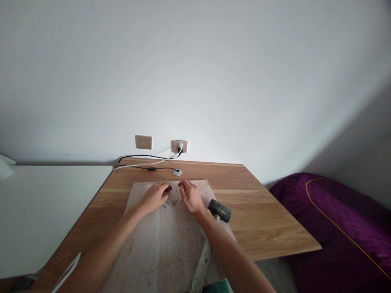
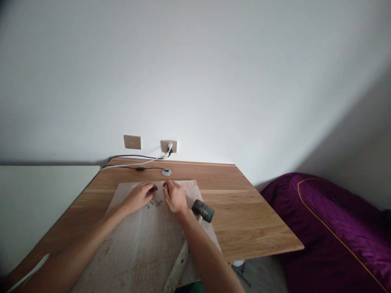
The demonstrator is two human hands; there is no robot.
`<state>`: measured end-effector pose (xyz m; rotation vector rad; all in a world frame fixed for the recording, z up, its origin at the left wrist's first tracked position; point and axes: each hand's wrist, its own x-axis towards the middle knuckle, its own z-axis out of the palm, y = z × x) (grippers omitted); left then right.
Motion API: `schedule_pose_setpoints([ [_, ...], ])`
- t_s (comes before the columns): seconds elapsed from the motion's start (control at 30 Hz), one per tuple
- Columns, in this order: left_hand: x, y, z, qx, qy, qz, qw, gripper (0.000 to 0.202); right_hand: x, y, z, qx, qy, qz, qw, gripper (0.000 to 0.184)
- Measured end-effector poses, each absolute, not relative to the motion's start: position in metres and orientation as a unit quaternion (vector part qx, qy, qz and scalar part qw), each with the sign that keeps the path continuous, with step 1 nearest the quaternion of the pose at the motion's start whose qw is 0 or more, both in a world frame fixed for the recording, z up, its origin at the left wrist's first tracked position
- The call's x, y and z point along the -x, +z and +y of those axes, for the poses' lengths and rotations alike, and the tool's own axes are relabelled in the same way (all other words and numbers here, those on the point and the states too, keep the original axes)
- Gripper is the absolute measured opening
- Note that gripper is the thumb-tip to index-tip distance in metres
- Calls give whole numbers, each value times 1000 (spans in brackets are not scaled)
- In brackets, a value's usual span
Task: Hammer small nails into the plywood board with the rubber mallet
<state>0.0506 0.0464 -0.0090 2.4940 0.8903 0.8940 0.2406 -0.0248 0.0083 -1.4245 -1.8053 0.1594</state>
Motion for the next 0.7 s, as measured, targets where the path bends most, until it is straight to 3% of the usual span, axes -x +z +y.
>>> schedule_pose_setpoints([
  [0.17, -44, 1, 46, -851, 347, 341, 198, 16, -243, 37, -40, 559, 56, -665, 492, 23],
  [0.27, -28, 12, 25, -860, 328, 328, 215, 16, -247, 54, -77, 551, 62, -664, 502, 18],
  [0.4, 5, 21, -37, -898, 245, 296, 214, 20, -267, 48, -157, 552, 43, -720, 418, 23],
  [0.6, 47, -2, -125, -935, 209, 267, 107, 42, -334, -13, -250, 609, -55, -731, 303, 40],
  [0.7, 56, -13, -138, -941, 228, 246, 36, 59, -353, -42, -265, 615, -99, -743, 245, 66],
])
